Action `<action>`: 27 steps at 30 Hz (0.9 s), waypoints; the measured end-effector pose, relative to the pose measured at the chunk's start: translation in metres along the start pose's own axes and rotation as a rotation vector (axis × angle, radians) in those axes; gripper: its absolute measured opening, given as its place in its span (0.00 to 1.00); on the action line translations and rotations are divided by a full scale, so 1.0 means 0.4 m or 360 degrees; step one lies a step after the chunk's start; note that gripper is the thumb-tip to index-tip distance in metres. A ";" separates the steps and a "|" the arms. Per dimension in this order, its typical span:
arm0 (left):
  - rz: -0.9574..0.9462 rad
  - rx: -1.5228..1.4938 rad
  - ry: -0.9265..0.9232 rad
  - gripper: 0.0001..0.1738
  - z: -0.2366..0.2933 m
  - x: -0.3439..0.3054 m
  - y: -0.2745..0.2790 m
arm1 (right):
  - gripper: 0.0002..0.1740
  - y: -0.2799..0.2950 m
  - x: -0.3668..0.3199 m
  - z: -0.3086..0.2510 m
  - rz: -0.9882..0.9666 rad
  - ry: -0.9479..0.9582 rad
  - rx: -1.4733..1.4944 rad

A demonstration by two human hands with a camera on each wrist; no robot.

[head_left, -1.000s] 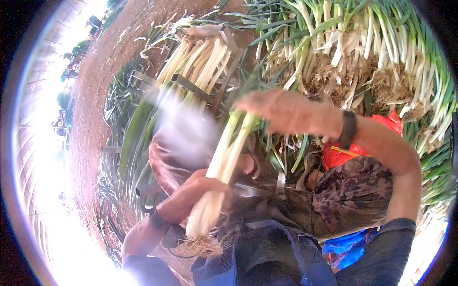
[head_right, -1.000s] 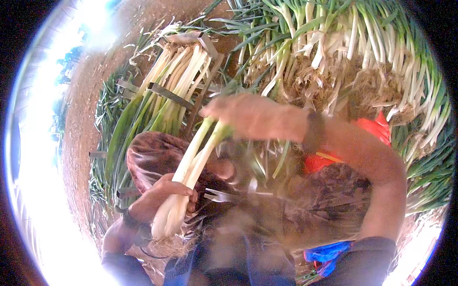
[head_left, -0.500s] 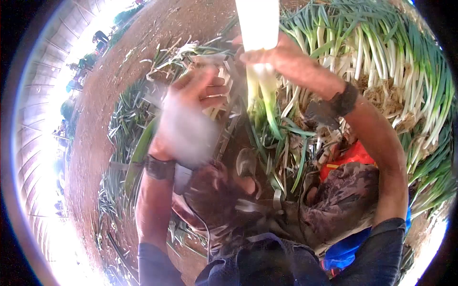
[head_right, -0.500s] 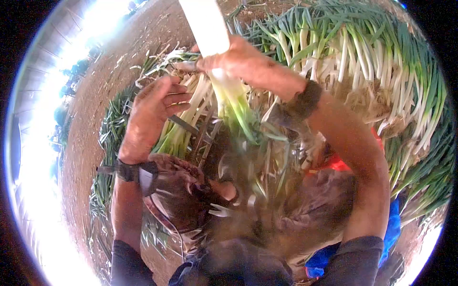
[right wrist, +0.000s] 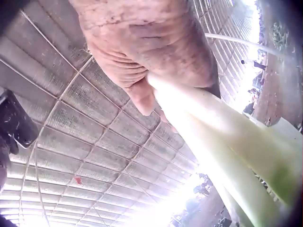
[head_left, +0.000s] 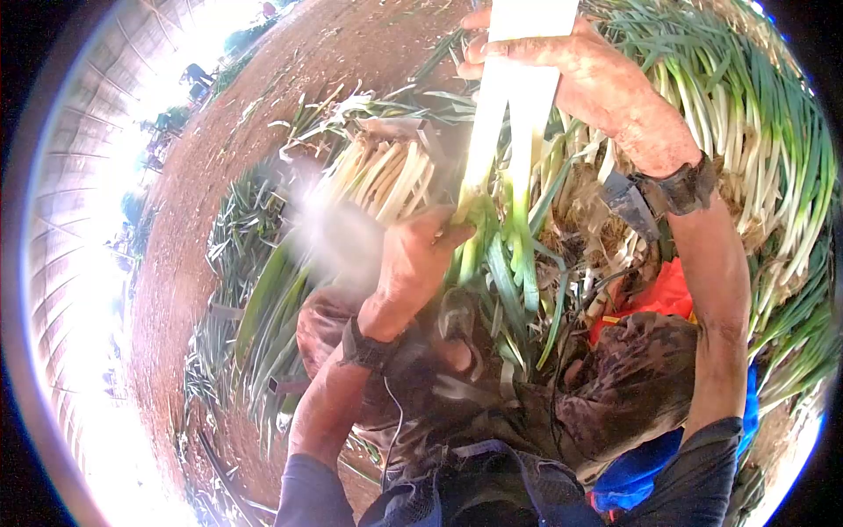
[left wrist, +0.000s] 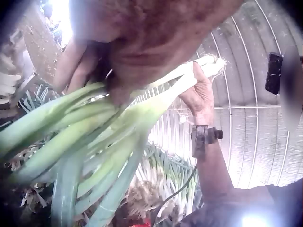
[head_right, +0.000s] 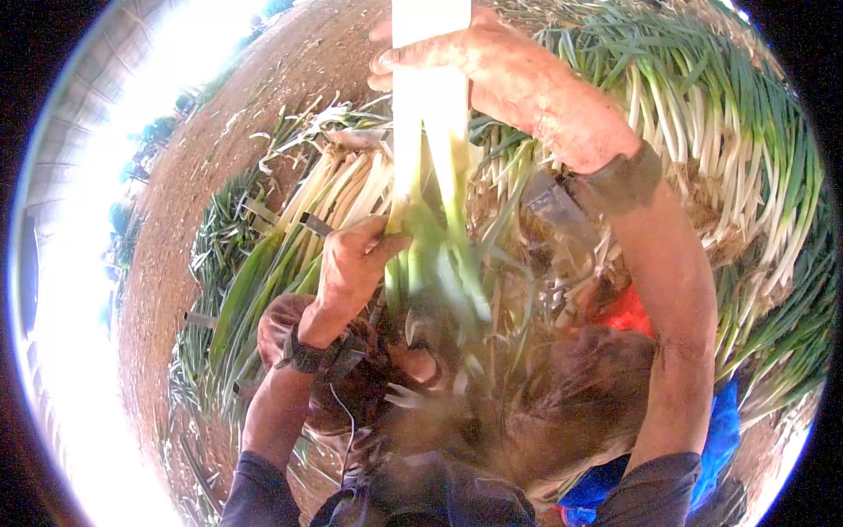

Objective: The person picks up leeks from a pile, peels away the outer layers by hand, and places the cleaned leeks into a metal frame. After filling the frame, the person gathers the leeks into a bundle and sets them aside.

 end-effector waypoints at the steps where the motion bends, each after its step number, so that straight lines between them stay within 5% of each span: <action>1: -0.0090 0.0079 -0.0027 0.11 0.001 -0.003 -0.012 | 0.34 -0.007 -0.011 0.006 0.0030 -0.0021 -0.0067; 7: -0.0045 -0.0064 -0.0230 0.08 0.037 0.015 0.018 | 0.23 0.018 0.001 0.088 0.0169 -0.0059 -0.0550; 9: 0.0045 0.0224 0.0001 0.08 0.030 0.036 0.099 | 0.24 0.019 0.003 0.135 0.0054 -0.0156 -0.0666; 11: 0.0267 0.0510 -0.0417 0.08 0.060 0.067 0.203 | 0.25 0.052 0.005 0.158 0.0093 -0.0175 -0.0791; 13: 0.0589 -0.0006 0.0121 0.10 0.015 0.069 0.283 | 0.26 0.058 0.006 0.175 -0.0062 -0.0277 -0.0714; 15: 0.0450 0.0159 0.0224 0.15 -0.044 0.060 0.265 | 0.25 0.071 -0.006 0.155 0.0046 -0.0295 -0.0743; 17: -0.0819 0.1048 0.0427 0.22 -0.103 0.013 0.093 | 0.24 0.071 -0.012 0.121 0.0077 -0.0186 -0.0695; 19: -0.0913 0.0929 0.0300 0.33 -0.084 -0.008 -0.003 | 0.24 0.066 -0.007 0.104 0.0094 -0.0167 -0.0647; 21: -0.0402 -0.0227 0.0269 0.47 0.001 0.003 -0.050 | 0.27 0.052 -0.004 0.088 0.0143 -0.0134 -0.0627; 23: 0.0094 -0.0893 0.0030 0.58 0.037 0.018 -0.112 | 0.28 0.026 0.008 0.101 0.0214 -0.0175 -0.0528; 25: 0.0232 -0.0390 -0.0267 0.60 0.110 0.065 -0.112 | 0.26 0.011 0.016 0.111 0.0361 -0.0129 -0.0449; 26: 0.0359 -0.0510 0.0083 0.50 0.100 0.075 -0.117 | 0.24 -0.008 0.027 0.122 0.0243 -0.0055 -0.0207; 27: 0.0353 -0.0508 0.0091 0.50 0.086 0.086 -0.117 | 0.24 -0.008 0.030 0.130 0.0242 -0.0061 -0.0198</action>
Point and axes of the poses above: each hand's wrist, its own x-axis towards the middle knuckle, its own y-axis out of the back of the hand, z = x × y, the point moved 9 cm from there along x, towards the middle knuckle, and after that the axes turned 15 degrees about -y, right-handed, at the moved point
